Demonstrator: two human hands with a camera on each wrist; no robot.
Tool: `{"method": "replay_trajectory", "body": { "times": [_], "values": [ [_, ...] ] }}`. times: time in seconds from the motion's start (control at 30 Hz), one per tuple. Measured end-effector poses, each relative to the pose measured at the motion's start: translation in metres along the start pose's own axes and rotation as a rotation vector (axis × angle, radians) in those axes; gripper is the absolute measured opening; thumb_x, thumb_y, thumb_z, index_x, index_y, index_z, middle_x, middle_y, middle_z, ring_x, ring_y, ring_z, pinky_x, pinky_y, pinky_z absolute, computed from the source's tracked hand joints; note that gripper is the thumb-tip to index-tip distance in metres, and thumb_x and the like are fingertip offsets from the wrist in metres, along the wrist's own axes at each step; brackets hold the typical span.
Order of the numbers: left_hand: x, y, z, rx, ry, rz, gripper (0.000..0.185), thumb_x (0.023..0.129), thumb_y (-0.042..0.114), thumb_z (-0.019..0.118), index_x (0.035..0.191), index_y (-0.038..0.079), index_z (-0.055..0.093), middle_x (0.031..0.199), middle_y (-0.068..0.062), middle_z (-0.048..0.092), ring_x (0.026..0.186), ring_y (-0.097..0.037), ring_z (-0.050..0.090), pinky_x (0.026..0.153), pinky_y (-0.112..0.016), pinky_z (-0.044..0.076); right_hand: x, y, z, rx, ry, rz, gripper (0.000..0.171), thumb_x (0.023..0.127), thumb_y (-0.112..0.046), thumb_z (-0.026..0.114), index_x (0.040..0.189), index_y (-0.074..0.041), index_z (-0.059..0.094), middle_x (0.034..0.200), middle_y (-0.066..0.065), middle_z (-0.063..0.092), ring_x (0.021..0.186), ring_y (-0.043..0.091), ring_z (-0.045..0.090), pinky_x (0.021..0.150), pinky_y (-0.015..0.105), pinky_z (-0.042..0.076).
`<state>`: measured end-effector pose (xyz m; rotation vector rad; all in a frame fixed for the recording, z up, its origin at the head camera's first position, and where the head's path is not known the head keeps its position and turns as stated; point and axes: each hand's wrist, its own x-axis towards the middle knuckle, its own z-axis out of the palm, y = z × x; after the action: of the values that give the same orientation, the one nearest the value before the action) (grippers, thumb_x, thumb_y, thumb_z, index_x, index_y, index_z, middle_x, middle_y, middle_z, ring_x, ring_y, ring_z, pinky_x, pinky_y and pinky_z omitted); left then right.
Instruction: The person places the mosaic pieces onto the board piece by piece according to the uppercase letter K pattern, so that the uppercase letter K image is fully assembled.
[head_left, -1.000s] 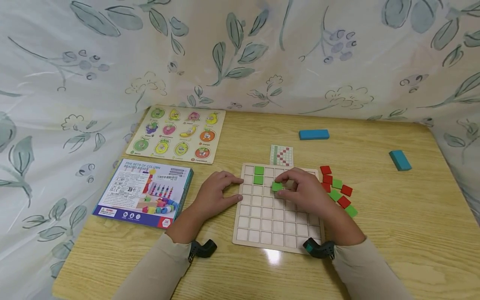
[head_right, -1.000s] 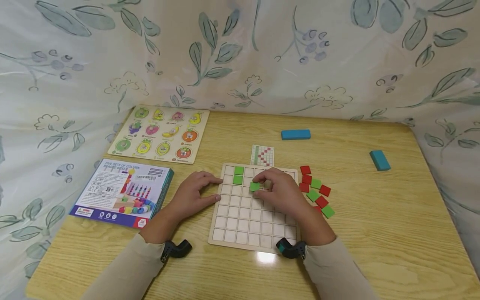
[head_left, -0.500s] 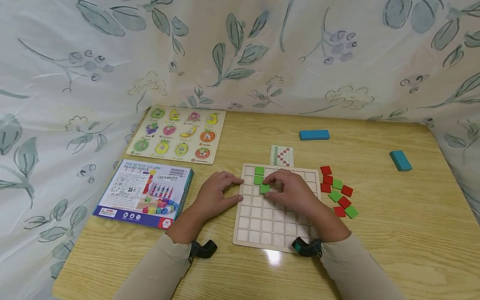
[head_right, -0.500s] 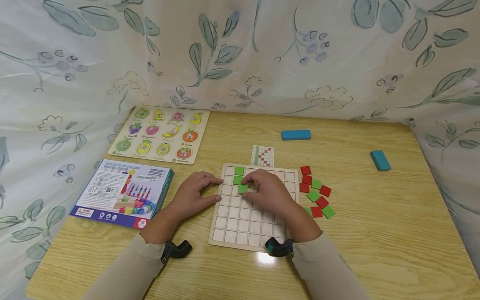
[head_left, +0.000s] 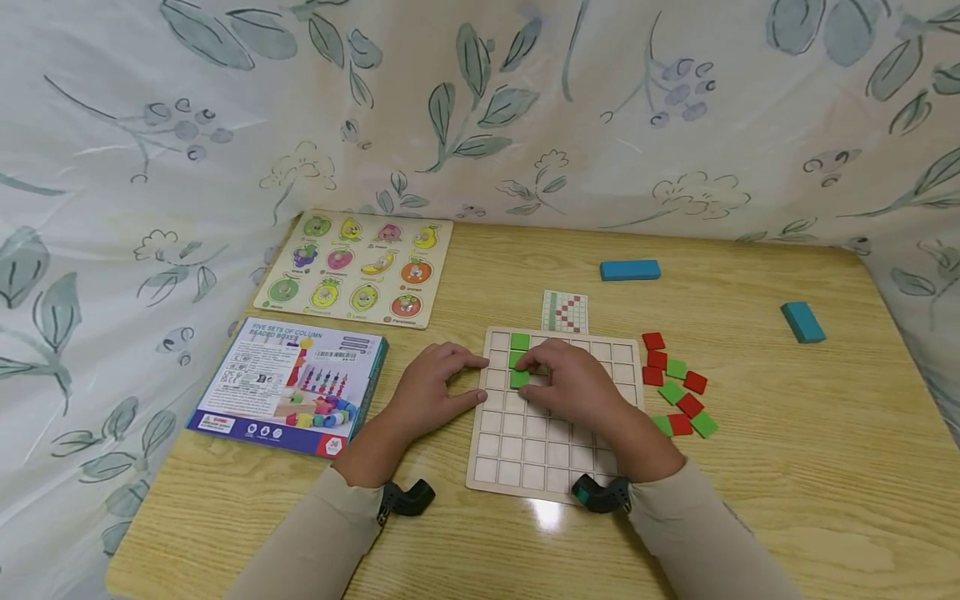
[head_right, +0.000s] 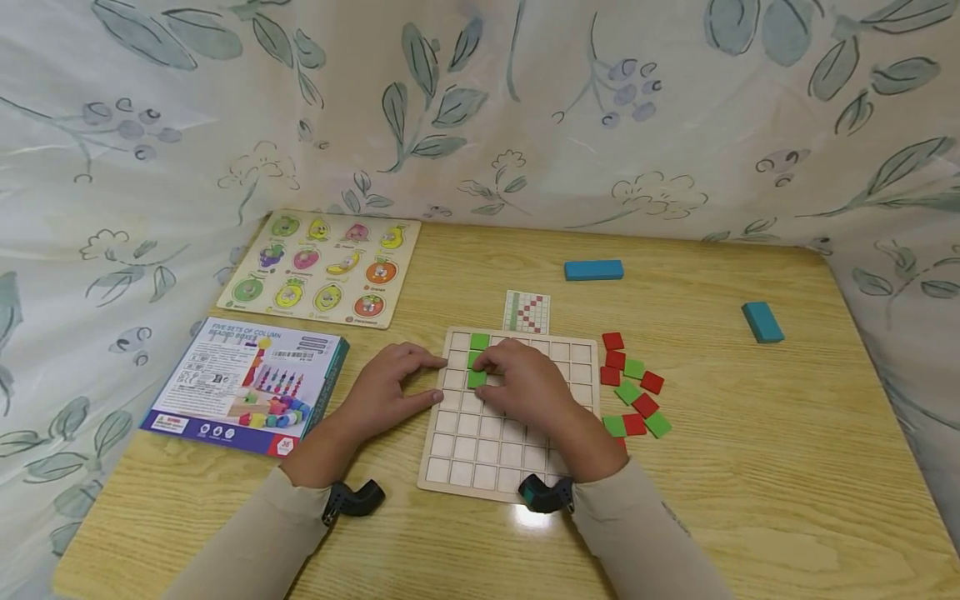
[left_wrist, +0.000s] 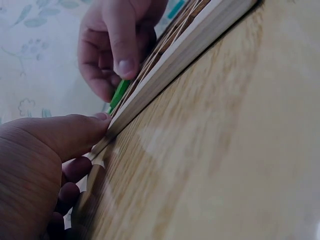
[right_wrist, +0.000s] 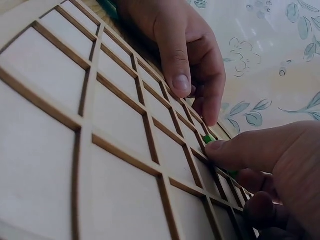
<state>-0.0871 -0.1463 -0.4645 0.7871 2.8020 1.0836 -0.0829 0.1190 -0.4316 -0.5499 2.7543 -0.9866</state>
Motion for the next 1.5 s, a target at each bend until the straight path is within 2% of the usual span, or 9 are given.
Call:
{"method": "replay_trajectory", "body": {
  "times": [0.43,0.77,1.17,1.5],
  "values": [
    [0.0002,0.0002,0.0000,0.004,-0.004,-0.003,0.042,0.091,0.031,0.087,0.130,0.019,0.077,0.126,0.000,0.069,0.118,-0.023,0.060,0.101,-0.046,0.050,0.0026,-0.0057,0.0031,-0.051,-0.011,0.001,0.026,0.088,-0.023,0.088,0.113,-0.020,0.079,0.116,-0.002,0.071,0.104,0.020,0.067,0.090,0.045,0.054],
    [0.0001,0.0019,-0.0008,0.001,-0.002,-0.004,0.042,0.091,0.030,0.087,0.130,0.019,0.077,0.125,0.000,0.069,0.118,-0.024,0.060,0.101,-0.047,0.050,0.0011,-0.0047,0.0040,-0.043,-0.005,-0.001,0.028,0.088,-0.023,0.089,0.115,-0.021,0.079,0.118,-0.002,0.071,0.108,0.021,0.067,0.093,0.047,0.054],
    [0.0004,0.0023,-0.0011,0.010,-0.001,0.001,0.042,0.091,0.031,0.087,0.130,0.019,0.077,0.124,0.000,0.069,0.114,-0.022,0.060,0.097,-0.046,0.051,-0.0005,-0.0044,0.0020,-0.047,-0.005,-0.013,0.030,0.088,-0.024,0.090,0.116,-0.021,0.080,0.113,-0.003,0.070,0.095,0.017,0.062,0.084,0.041,0.052],
    [0.0001,0.0025,-0.0013,0.006,0.015,0.024,0.043,0.090,0.030,0.088,0.130,0.019,0.077,0.124,0.000,0.069,0.115,-0.023,0.061,0.097,-0.047,0.051,-0.0027,-0.0006,0.0019,-0.021,0.011,-0.038,0.029,0.088,-0.022,0.089,0.116,-0.020,0.080,0.114,-0.004,0.070,0.093,0.015,0.061,0.084,0.040,0.051]
  ]
}}
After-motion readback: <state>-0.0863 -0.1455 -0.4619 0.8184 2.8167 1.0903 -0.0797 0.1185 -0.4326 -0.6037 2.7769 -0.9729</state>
